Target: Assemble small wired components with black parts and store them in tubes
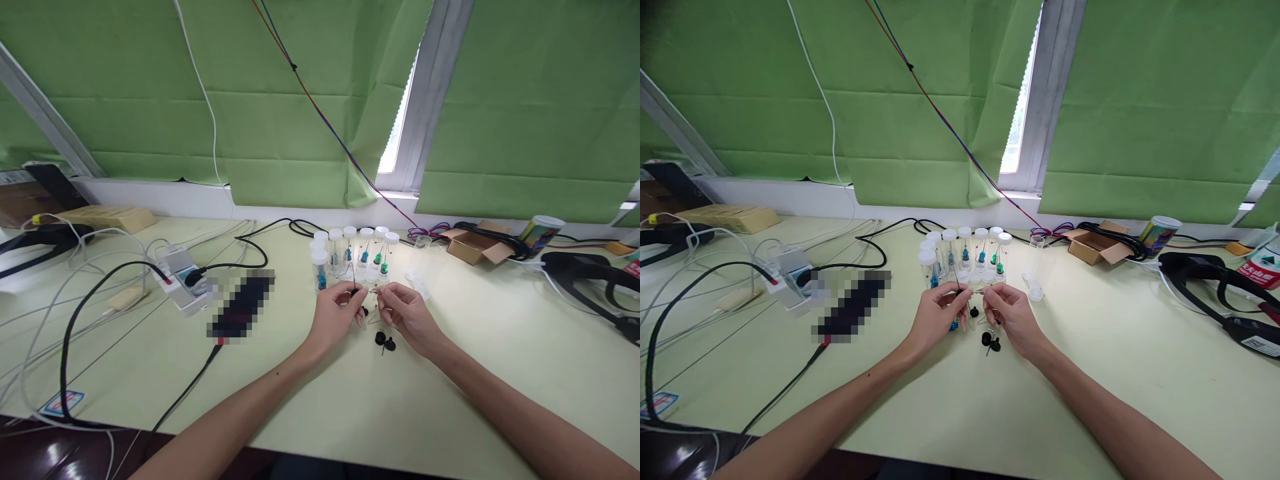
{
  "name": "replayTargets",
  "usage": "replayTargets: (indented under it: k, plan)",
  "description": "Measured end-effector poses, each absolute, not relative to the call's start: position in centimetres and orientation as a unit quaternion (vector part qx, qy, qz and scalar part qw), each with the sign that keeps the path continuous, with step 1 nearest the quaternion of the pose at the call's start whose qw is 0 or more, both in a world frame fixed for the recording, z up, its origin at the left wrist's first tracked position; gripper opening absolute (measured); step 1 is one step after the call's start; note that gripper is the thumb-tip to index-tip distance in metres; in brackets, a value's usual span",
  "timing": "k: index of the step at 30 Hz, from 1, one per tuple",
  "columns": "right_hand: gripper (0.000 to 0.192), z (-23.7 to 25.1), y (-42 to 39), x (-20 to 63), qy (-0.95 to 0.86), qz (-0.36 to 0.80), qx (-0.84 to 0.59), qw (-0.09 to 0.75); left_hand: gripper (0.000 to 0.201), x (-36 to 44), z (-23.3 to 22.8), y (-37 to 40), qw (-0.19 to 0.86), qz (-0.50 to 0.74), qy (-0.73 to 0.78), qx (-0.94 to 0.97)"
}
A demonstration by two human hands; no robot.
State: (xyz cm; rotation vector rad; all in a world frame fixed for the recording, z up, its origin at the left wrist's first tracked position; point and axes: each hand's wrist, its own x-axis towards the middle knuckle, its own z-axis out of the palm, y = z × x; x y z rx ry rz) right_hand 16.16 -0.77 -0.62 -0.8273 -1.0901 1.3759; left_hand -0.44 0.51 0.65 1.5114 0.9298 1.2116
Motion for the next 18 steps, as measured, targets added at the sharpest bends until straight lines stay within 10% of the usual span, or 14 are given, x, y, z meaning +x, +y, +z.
replayTargets:
  k: [18]
  plan:
    - [0.041,-0.69,-0.67,16.02,-0.454,0.583,-0.373,0.561,0.027,-0.35,0.56,0.31,0.472,0.478,0.365,0.645]
